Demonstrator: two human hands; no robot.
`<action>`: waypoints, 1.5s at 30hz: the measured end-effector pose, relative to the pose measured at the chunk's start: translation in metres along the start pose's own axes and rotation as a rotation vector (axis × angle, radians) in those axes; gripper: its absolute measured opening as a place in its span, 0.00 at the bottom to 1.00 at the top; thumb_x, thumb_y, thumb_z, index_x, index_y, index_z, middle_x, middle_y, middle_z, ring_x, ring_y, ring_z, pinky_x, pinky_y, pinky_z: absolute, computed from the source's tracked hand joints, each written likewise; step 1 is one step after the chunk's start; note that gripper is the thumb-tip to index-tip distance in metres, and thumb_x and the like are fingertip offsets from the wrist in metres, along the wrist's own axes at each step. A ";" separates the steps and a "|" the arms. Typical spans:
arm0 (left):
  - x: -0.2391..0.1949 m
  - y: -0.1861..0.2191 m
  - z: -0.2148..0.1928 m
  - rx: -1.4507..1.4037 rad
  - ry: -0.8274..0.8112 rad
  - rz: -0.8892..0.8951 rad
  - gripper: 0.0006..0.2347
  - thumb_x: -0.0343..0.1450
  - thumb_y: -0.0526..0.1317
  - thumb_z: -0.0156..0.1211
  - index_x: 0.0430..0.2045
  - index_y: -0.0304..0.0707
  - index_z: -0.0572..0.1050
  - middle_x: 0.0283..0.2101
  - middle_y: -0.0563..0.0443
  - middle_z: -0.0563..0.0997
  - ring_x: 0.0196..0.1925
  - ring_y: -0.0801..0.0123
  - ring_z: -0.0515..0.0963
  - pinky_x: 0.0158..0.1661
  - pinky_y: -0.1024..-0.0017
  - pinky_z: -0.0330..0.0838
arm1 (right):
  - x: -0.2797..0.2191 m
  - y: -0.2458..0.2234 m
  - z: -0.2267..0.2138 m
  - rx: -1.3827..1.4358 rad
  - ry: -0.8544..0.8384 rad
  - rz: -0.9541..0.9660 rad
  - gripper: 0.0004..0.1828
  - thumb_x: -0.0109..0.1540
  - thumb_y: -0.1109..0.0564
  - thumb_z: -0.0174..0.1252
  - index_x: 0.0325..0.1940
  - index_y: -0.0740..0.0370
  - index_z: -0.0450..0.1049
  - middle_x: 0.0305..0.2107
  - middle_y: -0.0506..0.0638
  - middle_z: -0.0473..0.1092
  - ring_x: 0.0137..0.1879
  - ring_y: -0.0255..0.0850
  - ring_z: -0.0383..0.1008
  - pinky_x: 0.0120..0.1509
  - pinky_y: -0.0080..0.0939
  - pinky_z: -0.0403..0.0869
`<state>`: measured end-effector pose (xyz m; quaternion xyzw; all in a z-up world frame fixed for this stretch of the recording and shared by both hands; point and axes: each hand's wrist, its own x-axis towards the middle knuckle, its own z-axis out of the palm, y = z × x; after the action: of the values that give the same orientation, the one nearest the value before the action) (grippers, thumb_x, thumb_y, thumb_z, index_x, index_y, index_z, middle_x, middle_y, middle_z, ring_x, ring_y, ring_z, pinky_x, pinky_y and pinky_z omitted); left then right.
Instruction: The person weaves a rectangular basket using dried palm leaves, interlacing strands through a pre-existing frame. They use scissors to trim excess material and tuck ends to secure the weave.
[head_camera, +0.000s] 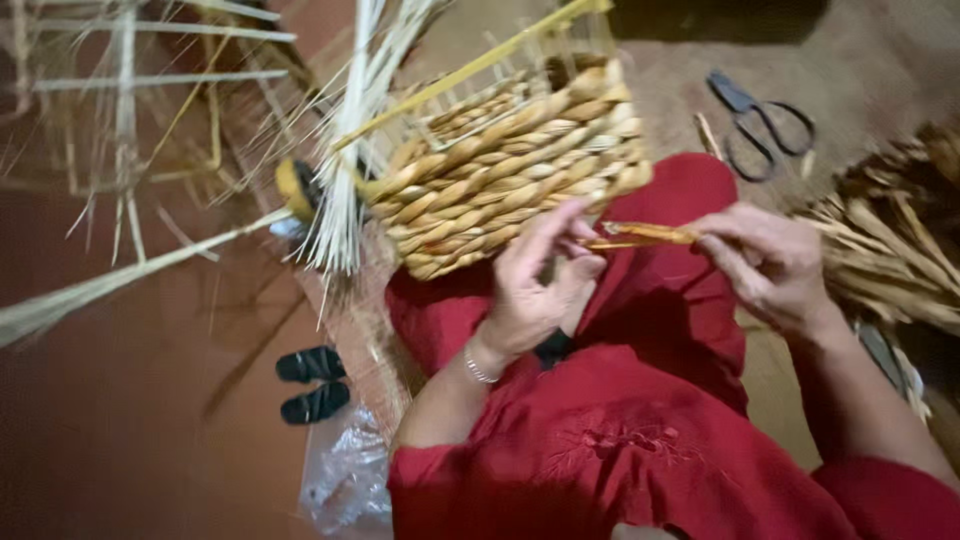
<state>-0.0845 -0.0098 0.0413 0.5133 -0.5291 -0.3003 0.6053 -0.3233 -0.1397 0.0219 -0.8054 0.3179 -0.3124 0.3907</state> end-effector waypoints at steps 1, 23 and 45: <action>-0.002 -0.003 0.002 0.074 0.020 0.047 0.16 0.77 0.30 0.65 0.59 0.32 0.72 0.46 0.50 0.80 0.43 0.75 0.80 0.47 0.78 0.77 | 0.004 -0.006 0.006 0.011 -0.019 -0.060 0.09 0.64 0.68 0.61 0.48 0.64 0.79 0.31 0.50 0.76 0.30 0.35 0.71 0.34 0.34 0.66; -0.010 0.022 -0.056 0.158 0.121 0.169 0.08 0.73 0.31 0.64 0.44 0.36 0.76 0.45 0.49 0.82 0.44 0.68 0.84 0.48 0.75 0.78 | 0.047 -0.059 0.040 -0.093 -0.282 -0.197 0.08 0.61 0.64 0.64 0.45 0.63 0.80 0.27 0.48 0.74 0.29 0.33 0.72 0.31 0.35 0.71; 0.072 0.014 -0.134 0.917 0.212 0.127 0.05 0.72 0.30 0.58 0.40 0.34 0.76 0.14 0.51 0.75 0.15 0.67 0.76 0.18 0.67 0.70 | 0.175 -0.134 0.085 -0.681 0.018 -0.717 0.03 0.66 0.60 0.66 0.38 0.61 0.80 0.28 0.54 0.74 0.23 0.39 0.72 0.22 0.39 0.68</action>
<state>0.0589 -0.0301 0.0895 0.7220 -0.5728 0.0557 0.3840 -0.1182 -0.1693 0.1354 -0.9433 0.1084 -0.3124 -0.0295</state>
